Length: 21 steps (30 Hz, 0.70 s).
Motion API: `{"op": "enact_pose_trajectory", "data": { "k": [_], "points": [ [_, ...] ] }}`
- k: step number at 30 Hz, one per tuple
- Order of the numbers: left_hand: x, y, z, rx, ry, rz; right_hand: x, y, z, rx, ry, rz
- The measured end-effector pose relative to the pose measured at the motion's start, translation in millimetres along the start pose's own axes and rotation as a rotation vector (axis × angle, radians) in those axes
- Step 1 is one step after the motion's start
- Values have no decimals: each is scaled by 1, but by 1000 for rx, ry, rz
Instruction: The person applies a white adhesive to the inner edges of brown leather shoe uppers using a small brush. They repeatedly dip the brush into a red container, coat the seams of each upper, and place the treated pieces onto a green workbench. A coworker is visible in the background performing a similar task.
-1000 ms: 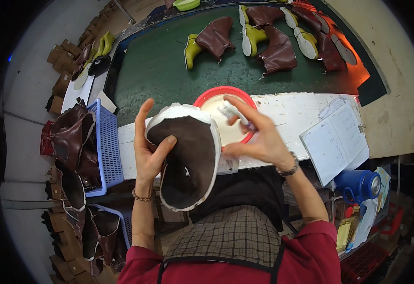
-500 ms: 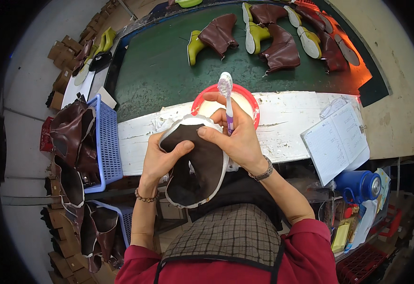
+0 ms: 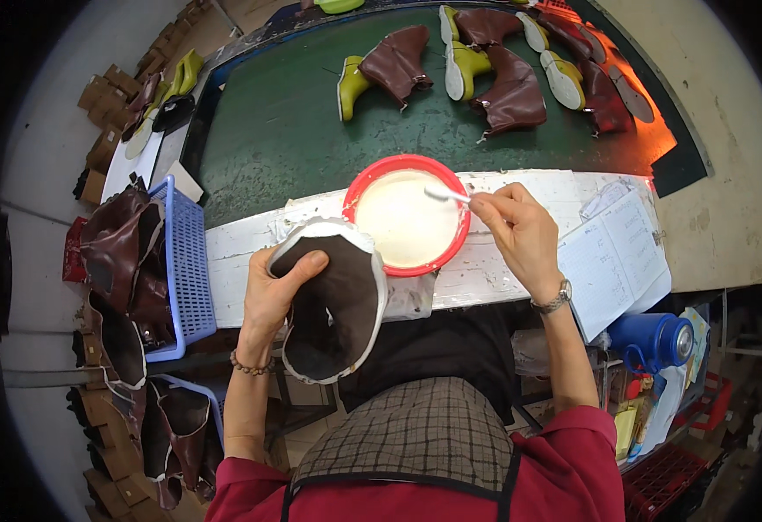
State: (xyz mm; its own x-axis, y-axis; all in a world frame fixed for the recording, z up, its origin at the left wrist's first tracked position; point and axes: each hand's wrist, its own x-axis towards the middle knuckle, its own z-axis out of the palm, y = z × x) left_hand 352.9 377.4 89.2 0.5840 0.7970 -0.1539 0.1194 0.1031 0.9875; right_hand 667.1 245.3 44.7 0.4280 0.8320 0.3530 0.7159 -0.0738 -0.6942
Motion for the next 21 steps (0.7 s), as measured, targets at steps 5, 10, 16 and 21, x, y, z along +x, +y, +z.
{"op": "enact_pose_trajectory", "data": {
  "k": [5, 10, 16, 21],
  "points": [
    [6, 8, 1, 1, -19, -29, -4, 17, -4, -388, -97, -113],
    [13, 7, 1, -2, -108, -110, 5, 0, -10, 196, -26, -47],
    [14, 16, 11, -39, -207, -208, 34, -49, -3, 202, -106, -429],
    [15, 20, 11, -82, -217, -182, 44, -53, 10, 196, -137, -487]
  ]
}}
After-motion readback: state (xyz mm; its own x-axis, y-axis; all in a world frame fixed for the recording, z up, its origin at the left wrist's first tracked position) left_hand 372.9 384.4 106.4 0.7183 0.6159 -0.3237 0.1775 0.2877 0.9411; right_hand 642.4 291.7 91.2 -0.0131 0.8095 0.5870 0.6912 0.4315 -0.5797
